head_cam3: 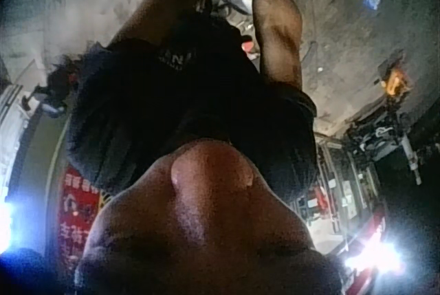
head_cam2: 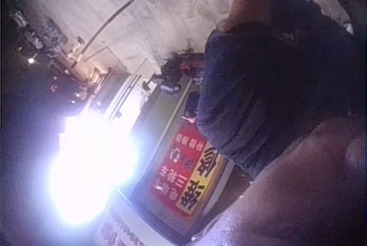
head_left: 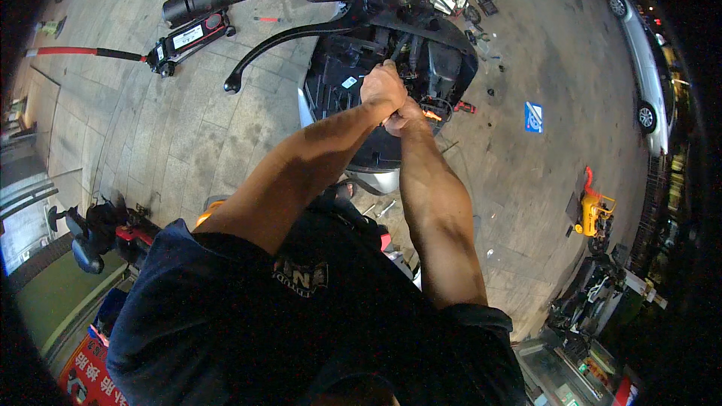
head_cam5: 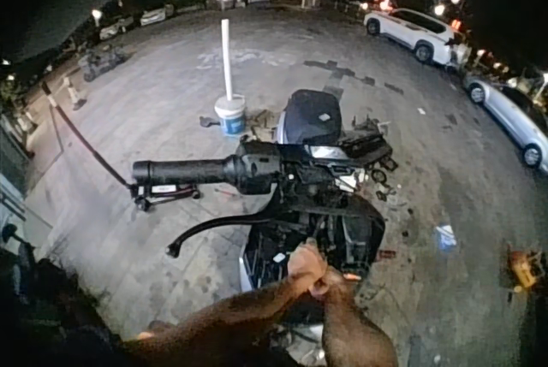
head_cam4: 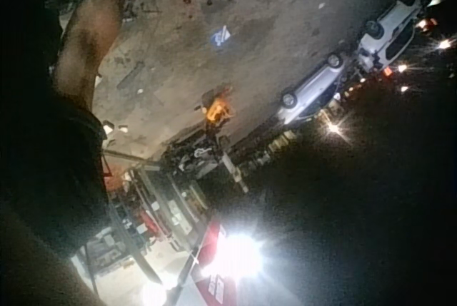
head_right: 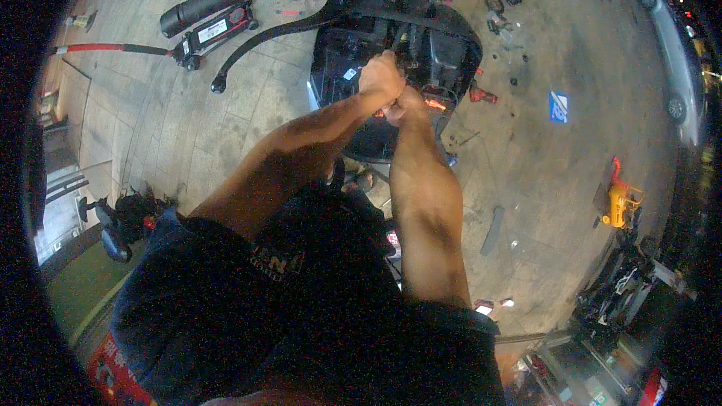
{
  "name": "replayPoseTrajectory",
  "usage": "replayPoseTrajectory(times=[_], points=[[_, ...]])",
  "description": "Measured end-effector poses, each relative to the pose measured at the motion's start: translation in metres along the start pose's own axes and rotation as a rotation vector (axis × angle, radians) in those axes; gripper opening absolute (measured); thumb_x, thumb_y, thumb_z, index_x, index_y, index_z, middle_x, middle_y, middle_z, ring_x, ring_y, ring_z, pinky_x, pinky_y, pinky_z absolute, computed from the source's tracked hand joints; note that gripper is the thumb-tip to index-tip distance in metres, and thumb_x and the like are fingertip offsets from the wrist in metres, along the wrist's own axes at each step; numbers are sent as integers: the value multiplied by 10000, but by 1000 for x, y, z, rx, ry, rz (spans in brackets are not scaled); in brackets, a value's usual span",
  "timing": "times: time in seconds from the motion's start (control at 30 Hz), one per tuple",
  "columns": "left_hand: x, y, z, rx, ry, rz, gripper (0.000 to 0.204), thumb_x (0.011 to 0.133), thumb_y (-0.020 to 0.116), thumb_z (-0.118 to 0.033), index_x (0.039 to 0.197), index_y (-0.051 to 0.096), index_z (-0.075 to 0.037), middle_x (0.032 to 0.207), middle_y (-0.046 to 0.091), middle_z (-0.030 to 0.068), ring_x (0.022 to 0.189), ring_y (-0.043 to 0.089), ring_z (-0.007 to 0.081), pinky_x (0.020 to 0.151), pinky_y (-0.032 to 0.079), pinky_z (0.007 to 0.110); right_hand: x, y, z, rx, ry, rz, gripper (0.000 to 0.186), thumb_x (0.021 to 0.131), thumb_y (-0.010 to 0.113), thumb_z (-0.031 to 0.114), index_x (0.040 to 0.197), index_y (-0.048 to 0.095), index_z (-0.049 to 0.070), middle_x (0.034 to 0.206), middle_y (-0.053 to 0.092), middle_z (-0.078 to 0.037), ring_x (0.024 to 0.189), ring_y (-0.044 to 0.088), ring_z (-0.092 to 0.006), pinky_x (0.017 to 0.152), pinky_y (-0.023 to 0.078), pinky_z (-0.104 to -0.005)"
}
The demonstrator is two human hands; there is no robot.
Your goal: The person works on the exposed wiring under the seat of a scooter, manipulating connectors and wires with both hands. They repeatedly connect and disconnect small plugs, adjust wire positions, and occasionally step back to wipe their hands before returning to the wiring.
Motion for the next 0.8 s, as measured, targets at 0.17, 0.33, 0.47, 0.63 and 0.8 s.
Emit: replayPoseTrajectory(times=[0.17, 0.33, 0.47, 0.63, 0.8], points=[[3, 3, 1, 14, 0, 27, 324, 784, 643, -214, 1042, 571, -31, 1091, 602, 219, 1006, 601, 384, 854, 503, 447, -11, 8, 0, 67, -25, 42, 113, 878, 597, 143, 957, 603, 62, 897, 666, -45, 766, 655, -156, 633, 553, -297], [1, 2, 2, -14, -25, -7, 335, 781, 642, -214, 1063, 578, -44, 1080, 612, 208, 1004, 606, 373, 854, 504, 439, -7, 3, 1, 80, 26, -99, 92, 885, 567, 122, 951, 604, 69, 836, 661, -33, 684, 626, -151, 573, 524, -278], [0, 0, 0, -1, -1, -7, 344, 782, 644, -216, 1078, 581, -54, 1092, 611, 200, 1009, 604, 369, 861, 502, 429, -8, 7, -1, 61, 17, -97, 76, 892, 554, 133, 928, 601, 86, 774, 632, -20, 573, 563, -141, 490, 460, -262], [-1, -1, -1, 1, 7, -8, 348, 779, 654, -219, 1071, 579, -45, 1081, 616, 204, 1009, 602, 378, 862, 501, 435, -16, 8, 0, 84, 36, -175, 89, 893, 551, 163, 851, 586, 92, 704, 588, -8, 538, 528, -131, 450, 409, -266], [-2, -2, -1, -15, 1, -2, 362, 780, 654, -223, 1077, 574, -31, 1073, 611, 225, 999, 601, 387, 854, 501, 446, -12, 5, 1, 46, 39, -123, 95, 888, 539, 149, 845, 590, 82, 703, 596, -20, 555, 548, -144, 472, 444, -290]])
Point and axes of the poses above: each hand's wrist, its own x-axis towards the middle knuckle, its own y-axis out of the palm, z = x × y, the point moved 5 cm from there along x, towards the middle knuckle
